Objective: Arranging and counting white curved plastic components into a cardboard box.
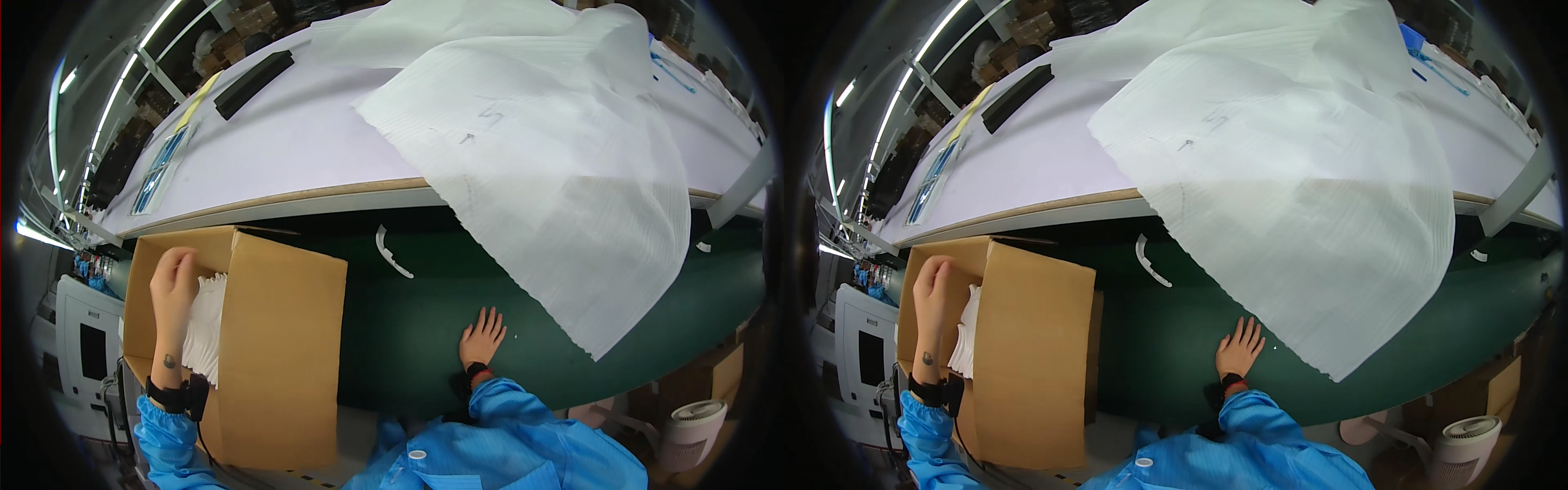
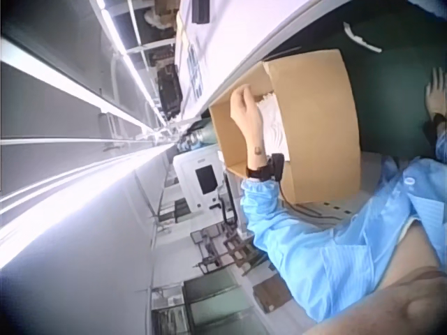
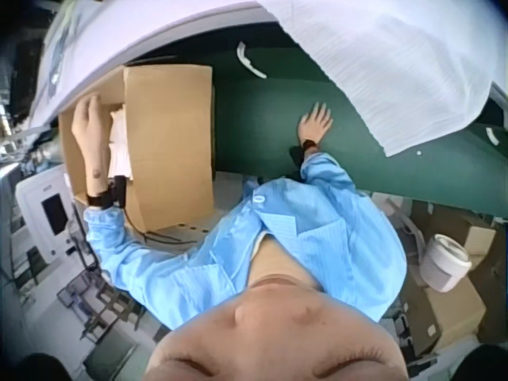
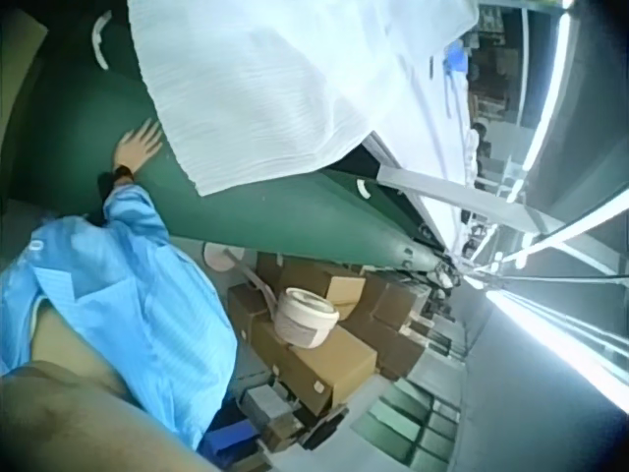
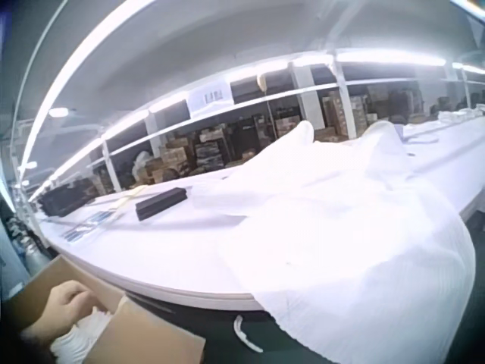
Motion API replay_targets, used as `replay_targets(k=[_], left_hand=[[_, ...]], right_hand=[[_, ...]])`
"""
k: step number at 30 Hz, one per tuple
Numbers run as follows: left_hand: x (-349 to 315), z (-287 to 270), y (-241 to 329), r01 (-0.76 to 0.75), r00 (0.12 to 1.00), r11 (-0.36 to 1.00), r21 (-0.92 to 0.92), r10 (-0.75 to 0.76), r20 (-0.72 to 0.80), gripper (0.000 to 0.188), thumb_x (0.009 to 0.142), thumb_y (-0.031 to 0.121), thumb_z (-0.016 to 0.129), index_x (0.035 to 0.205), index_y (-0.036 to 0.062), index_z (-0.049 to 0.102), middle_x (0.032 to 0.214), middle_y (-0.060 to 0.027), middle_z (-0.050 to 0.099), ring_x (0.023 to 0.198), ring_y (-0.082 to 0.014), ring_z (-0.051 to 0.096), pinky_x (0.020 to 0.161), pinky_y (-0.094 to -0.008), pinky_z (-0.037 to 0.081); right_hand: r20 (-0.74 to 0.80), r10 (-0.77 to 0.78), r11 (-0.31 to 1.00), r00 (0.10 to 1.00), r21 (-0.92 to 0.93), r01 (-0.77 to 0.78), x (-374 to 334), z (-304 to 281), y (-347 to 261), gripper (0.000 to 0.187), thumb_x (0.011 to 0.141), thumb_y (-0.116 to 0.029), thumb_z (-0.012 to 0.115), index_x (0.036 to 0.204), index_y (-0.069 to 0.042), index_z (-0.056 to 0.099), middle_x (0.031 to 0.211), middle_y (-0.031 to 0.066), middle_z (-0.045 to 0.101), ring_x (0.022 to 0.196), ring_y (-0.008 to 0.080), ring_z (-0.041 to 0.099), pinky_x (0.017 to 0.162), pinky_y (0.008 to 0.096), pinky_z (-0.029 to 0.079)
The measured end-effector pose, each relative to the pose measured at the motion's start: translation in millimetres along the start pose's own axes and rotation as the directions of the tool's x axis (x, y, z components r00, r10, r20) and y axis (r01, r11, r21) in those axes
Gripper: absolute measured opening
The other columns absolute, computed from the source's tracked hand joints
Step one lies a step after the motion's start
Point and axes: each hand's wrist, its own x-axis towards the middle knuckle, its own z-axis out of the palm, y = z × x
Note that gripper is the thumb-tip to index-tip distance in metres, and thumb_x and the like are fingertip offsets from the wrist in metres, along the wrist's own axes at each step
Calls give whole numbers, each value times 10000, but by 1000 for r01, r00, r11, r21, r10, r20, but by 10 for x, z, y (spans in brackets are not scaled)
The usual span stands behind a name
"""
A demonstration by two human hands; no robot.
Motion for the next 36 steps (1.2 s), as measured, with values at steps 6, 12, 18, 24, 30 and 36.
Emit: replay_targets(k=[6,12,18,24,30,36], left_hand=[[101,1462,1606,-489,480,840,235,34,877,337,885,295,500,1027,19,632,953,-214,643,935,-377,598,824,-428,478],[410,3297,910,-356,662,933,48,216,717,327,777,195,569,988,-45,636,1056,-239,609,996,-375,582,818,-437,471],[509,4624,2225,-652,404,742,-157,515,756,324,779,186,568,1000,-44,626,1062,-238,603,995,-377,577,821,-437,467],[618,5324,2944,-834,163,501,-233,625,763,321,781,174,566,1014,-41,614,1068,-238,595,994,-379,571,824,-437,463],[722,5702,3013,-869,120,423,-255,682,722,320,783,163,565,1028,-39,601,1074,-237,588,993,-382,566,828,-437,458],[887,5884,2714,-856,194,457,-243,718,668,320,785,152,564,1042,-37,589,1080,-237,580,992,-384,560,831,-437,454]], right_hand=[[47,-11,990,999,138,4,116,-121,421,509,855,-246,505,1331,-84,427,1410,120,367,1314,301,308,1096,500,191],[-176,392,906,903,-94,-412,92,-378,1328,499,856,-232,510,1326,-87,428,1409,111,370,1318,288,308,1093,484,201],[-282,680,690,677,-67,-721,154,-459,1764,504,857,-227,498,1340,-108,416,1435,87,339,1344,291,269,1109,493,170],[-192,675,729,713,19,-685,148,-699,1796,523,844,-245,505,1346,-127,420,1434,76,339,1349,273,259,1117,502,151],[-196,694,705,693,-8,-709,100,-627,1833,534,835,-270,511,1347,-144,426,1431,71,344,1348,265,257,1115,498,157],[-203,682,718,702,8,-696,195,-592,1755,530,823,-244,522,1332,-125,434,1419,87,352,1338,277,266,1110,500,165]])
